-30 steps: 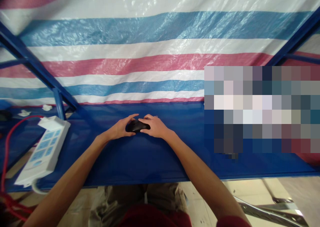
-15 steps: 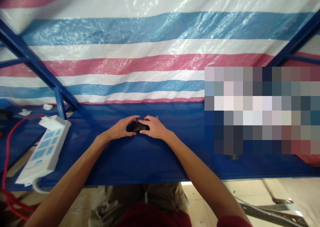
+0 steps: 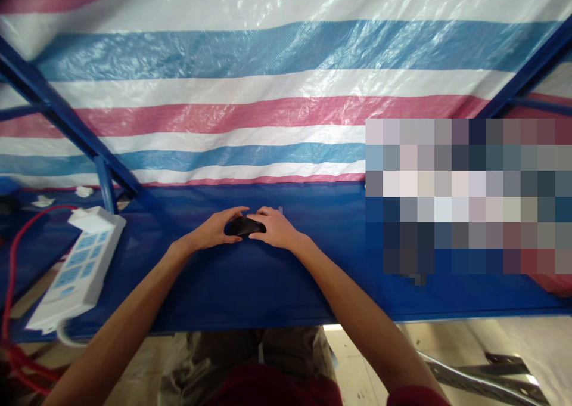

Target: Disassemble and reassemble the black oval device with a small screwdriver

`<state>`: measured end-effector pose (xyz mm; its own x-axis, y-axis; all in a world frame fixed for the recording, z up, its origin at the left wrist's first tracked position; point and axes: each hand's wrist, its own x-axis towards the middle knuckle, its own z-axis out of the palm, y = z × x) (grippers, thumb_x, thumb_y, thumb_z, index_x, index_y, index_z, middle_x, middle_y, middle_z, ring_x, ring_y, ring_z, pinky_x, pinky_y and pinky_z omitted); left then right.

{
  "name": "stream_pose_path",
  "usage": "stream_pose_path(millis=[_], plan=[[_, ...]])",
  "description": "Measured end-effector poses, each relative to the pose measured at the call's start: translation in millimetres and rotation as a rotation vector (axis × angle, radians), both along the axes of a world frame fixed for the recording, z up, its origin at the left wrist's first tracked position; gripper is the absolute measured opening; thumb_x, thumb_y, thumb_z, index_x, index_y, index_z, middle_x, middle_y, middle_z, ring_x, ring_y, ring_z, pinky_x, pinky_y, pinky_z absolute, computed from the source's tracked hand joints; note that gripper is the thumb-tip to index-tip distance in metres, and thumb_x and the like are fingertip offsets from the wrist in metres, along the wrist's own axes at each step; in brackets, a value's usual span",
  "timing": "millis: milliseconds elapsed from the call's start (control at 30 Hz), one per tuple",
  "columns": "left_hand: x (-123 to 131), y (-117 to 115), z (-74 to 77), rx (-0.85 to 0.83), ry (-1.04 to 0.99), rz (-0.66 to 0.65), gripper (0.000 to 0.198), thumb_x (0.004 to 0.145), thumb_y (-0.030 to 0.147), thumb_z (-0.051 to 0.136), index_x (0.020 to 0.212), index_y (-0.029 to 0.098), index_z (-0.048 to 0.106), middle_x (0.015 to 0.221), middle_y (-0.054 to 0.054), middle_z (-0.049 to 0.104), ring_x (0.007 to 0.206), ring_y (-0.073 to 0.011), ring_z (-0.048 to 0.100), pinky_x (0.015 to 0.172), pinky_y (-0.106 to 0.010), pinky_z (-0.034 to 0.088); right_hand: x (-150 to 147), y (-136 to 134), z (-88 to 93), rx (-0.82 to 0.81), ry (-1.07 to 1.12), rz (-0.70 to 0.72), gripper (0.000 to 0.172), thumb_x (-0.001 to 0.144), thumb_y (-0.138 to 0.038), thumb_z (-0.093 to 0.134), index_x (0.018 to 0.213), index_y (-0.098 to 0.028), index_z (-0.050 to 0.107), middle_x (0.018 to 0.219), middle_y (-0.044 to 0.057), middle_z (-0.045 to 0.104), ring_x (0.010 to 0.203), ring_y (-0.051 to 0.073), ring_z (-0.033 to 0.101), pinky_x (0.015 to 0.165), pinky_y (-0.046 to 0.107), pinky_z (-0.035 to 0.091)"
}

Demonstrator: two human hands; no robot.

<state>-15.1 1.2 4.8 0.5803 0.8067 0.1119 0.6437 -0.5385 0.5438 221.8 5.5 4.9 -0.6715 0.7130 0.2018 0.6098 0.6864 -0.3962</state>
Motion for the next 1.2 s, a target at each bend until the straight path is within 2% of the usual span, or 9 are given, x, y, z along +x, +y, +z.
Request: stream_pose_path(millis=[233, 533, 767, 933, 1100, 1200], plan=[[0, -1, 2.8, -0.014, -0.004, 0.007, 0.077, 0.073, 0.035, 0.071, 0.140, 0.024, 0.037, 0.135, -0.009, 0.051, 0.117, -0.0261, 0.055, 0.102, -0.039, 0.043, -1, -2, -1.1, -0.010, -0.012, -0.030, 0.053, 0.085, -0.044, 0.060, 0.132, -0.025, 0.050, 0.121, 0.011, 0.056, 0.110, 0.028, 0.054, 0.101, 0.054, 0.032], [1, -2, 1.7, 0.001, 0.020, 0.015, 0.077, 0.074, 0.037, 0.070, 0.141, 0.023, 0.036, 0.133, -0.010, 0.053, 0.118, -0.0274, 0.054, 0.102, -0.041, 0.042, 1, -1, 2.8, -0.010, 0.005, -0.010, 0.048, 0.085, -0.045, 0.060, 0.127, -0.022, 0.055, 0.122, 0.012, 0.057, 0.113, 0.027, 0.053, 0.098, 0.048, 0.034], [0, 0, -1.4, 0.018, 0.015, -0.012, 0.075, 0.075, 0.038, 0.069, 0.141, 0.024, 0.035, 0.132, -0.009, 0.053, 0.118, -0.0269, 0.053, 0.102, -0.041, 0.042, -2, 0, -3.2, -0.008, 0.032, -0.020, 0.049, 0.083, -0.050, 0.062, 0.124, -0.024, 0.058, 0.111, 0.009, 0.060, 0.103, 0.024, 0.055, 0.095, 0.044, 0.036], [0, 0, 0.1, 0.025, 0.022, 0.004, 0.075, 0.073, 0.039, 0.070, 0.139, 0.022, 0.038, 0.129, -0.009, 0.055, 0.115, -0.0260, 0.056, 0.100, -0.039, 0.044, -3, -1, -3.1, -0.003, 0.011, -0.012, 0.049, 0.085, -0.046, 0.061, 0.128, -0.025, 0.055, 0.116, 0.010, 0.059, 0.108, 0.026, 0.053, 0.097, 0.047, 0.033], [-1, -1, 7.5, 0.045, 0.021, 0.017, 0.057, 0.078, 0.045, 0.065, 0.127, 0.023, 0.048, 0.117, -0.006, 0.062, 0.103, -0.0238, 0.061, 0.093, -0.036, 0.048, 0, -1, -3.0, 0.021, 0.013, -0.025, 0.061, 0.078, -0.033, 0.069, 0.134, -0.023, 0.048, 0.128, 0.012, 0.052, 0.118, 0.027, 0.048, 0.099, 0.047, 0.032], [-3, -1, 10.2, 0.098, 0.070, 0.030, 0.044, 0.084, 0.049, 0.056, 0.120, 0.022, 0.055, 0.113, -0.006, 0.065, 0.103, -0.0243, 0.061, 0.095, -0.037, 0.046, 3, 1, -4.2, 0.047, 0.067, -0.052, 0.055, 0.079, -0.023, 0.065, 0.131, -0.020, 0.050, 0.126, 0.011, 0.055, 0.117, 0.024, 0.050, 0.098, 0.041, 0.034]])
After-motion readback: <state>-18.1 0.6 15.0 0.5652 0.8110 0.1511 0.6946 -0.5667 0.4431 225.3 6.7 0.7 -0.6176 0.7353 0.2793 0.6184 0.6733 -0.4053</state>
